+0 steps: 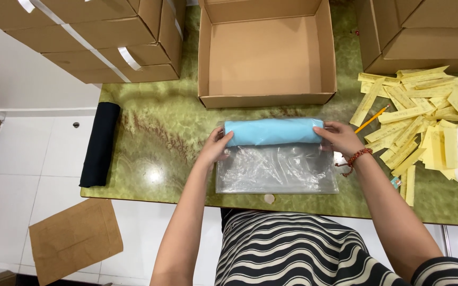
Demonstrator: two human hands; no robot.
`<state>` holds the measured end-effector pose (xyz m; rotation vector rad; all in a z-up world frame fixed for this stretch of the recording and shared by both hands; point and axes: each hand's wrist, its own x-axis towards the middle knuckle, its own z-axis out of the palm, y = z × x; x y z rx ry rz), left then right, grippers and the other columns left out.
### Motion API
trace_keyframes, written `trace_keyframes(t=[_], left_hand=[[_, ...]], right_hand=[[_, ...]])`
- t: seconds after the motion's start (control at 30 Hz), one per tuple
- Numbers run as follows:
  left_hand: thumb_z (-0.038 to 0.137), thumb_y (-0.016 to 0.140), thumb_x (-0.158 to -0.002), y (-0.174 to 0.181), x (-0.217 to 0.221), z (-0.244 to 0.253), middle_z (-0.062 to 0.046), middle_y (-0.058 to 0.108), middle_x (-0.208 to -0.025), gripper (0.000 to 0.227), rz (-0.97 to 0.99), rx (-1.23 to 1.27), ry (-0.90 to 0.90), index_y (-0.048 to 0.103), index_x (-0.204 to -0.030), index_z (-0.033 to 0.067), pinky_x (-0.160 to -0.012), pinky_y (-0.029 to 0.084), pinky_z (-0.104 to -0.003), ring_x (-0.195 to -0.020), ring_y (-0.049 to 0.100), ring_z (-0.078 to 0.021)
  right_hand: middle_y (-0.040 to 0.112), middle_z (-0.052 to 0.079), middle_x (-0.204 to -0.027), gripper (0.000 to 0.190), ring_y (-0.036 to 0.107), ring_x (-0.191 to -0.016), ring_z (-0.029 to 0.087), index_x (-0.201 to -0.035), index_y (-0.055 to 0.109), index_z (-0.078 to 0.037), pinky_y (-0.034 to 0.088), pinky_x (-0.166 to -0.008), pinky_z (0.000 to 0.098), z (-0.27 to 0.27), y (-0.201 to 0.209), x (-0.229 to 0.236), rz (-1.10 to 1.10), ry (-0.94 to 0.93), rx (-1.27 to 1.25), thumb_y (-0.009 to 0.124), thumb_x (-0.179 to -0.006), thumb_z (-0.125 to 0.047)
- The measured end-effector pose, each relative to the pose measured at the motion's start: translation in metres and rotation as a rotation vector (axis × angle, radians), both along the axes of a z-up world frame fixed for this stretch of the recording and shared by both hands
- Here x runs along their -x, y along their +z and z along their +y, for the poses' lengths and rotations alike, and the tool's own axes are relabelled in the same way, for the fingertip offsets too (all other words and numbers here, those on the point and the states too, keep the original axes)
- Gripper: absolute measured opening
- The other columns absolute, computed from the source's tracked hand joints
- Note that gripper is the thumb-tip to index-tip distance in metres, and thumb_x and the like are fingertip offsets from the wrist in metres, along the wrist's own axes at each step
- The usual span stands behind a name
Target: The person wraps a light blue cylindrical item in bubble wrap, places it into a cardboard box, closes the box, and ties a white ribbon around it in a bow. The workspace includes stacks of boxes and yellow packing strips.
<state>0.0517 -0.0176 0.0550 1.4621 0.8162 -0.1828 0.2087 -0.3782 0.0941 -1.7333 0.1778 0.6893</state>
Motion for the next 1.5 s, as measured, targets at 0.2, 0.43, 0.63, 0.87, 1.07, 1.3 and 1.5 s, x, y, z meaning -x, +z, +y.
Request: trace_keyframes(t=[0.2, 0.43, 0.63, 0.87, 1.07, 1.3, 1.5], left_hand=[[0.051, 0.084, -0.093, 0.016, 0.012, -0.012, -0.008, 0.052, -0.16, 0.081, -0.051, 0.039, 0.013, 0.047, -0.158, 0.02, -0.087, 0.064, -0.041, -0.146, 0.051, -0.0255], [0.038, 0.092, -0.086, -0.014, 0.03, -0.011, -0.011, 0.057, -0.153, 0.092, -0.072, -0.022, -0.047, 0.042, -0.16, 0.0178, -0.077, 0.067, -0.037, -0.128, 0.063, -0.0263], [0.041, 0.1, -0.077, -0.022, 0.041, -0.01, -0.024, 0.062, -0.141, 0.098, -0.082, -0.307, -0.092, 0.052, -0.156, 0.008, -0.092, 0.066, -0.052, -0.128, 0.064, -0.0419], [0.064, 0.084, -0.088, -0.001, 0.033, -0.019, -0.034, 0.046, -0.153, 0.097, -0.049, -0.322, 0.0, 0.047, -0.158, 0.0089, -0.114, 0.051, -0.056, -0.14, 0.055, -0.0502], [0.066, 0.089, -0.085, -0.055, 0.022, -0.005, -0.033, 0.057, -0.147, 0.103, -0.045, -0.073, 0.102, 0.05, -0.154, -0.0008, -0.107, 0.053, -0.053, -0.138, 0.058, -0.0421], [0.053, 0.098, -0.082, -0.063, 0.024, -0.002, -0.02, 0.065, -0.142, 0.095, -0.035, 0.116, 0.2, 0.057, -0.151, 0.0023, -0.092, 0.062, -0.05, -0.128, 0.065, -0.0336], [0.04, 0.1, -0.078, -0.026, 0.028, -0.016, -0.012, 0.068, -0.119, 0.077, -0.132, 0.139, 0.242, 0.068, -0.139, 0.0033, -0.078, 0.067, -0.042, -0.108, 0.067, -0.0262]], right_hand=[[0.064, 0.025, -0.135, 0.064, 0.064, -0.124, 0.037, -0.145, 0.056, 0.009, 0.063, -0.09, 0.0542, -0.018, -0.01, 0.016, -0.003, 0.003, 0.009, 0.083, -0.097, -0.023], [0.066, 0.019, -0.132, 0.07, 0.069, -0.113, 0.028, -0.146, 0.057, 0.002, 0.064, -0.082, 0.04, -0.026, -0.03, 0.033, -0.033, 0.026, 0.047, 0.085, -0.097, -0.038], [0.066, 0.027, -0.13, 0.062, 0.071, -0.11, 0.038, -0.142, 0.06, 0.005, 0.064, -0.083, 0.0482, -0.044, -0.037, 0.047, -0.142, -0.056, 0.087, 0.089, -0.095, -0.023], [0.067, 0.019, -0.141, 0.074, 0.059, -0.136, 0.033, -0.149, 0.062, -0.008, 0.05, -0.111, 0.0484, -0.038, -0.044, 0.056, -0.301, -0.046, 0.377, 0.084, -0.096, -0.053], [0.065, 0.021, -0.13, 0.094, 0.063, -0.11, 0.03, -0.154, 0.047, 0.009, 0.055, -0.084, 0.0429, -0.037, -0.057, 0.039, -0.168, -0.105, 0.192, 0.086, -0.097, -0.055], [0.069, 0.028, -0.12, 0.089, 0.068, -0.102, 0.031, -0.139, 0.06, 0.017, 0.057, -0.08, 0.0453, -0.026, -0.055, 0.025, -0.024, -0.016, 0.148, 0.088, -0.093, -0.054], [0.069, 0.021, -0.109, 0.08, 0.061, -0.091, 0.025, -0.126, 0.071, 0.012, 0.053, -0.069, 0.0391, -0.015, -0.036, 0.033, -0.069, -0.019, 0.172, 0.092, -0.087, -0.055]])
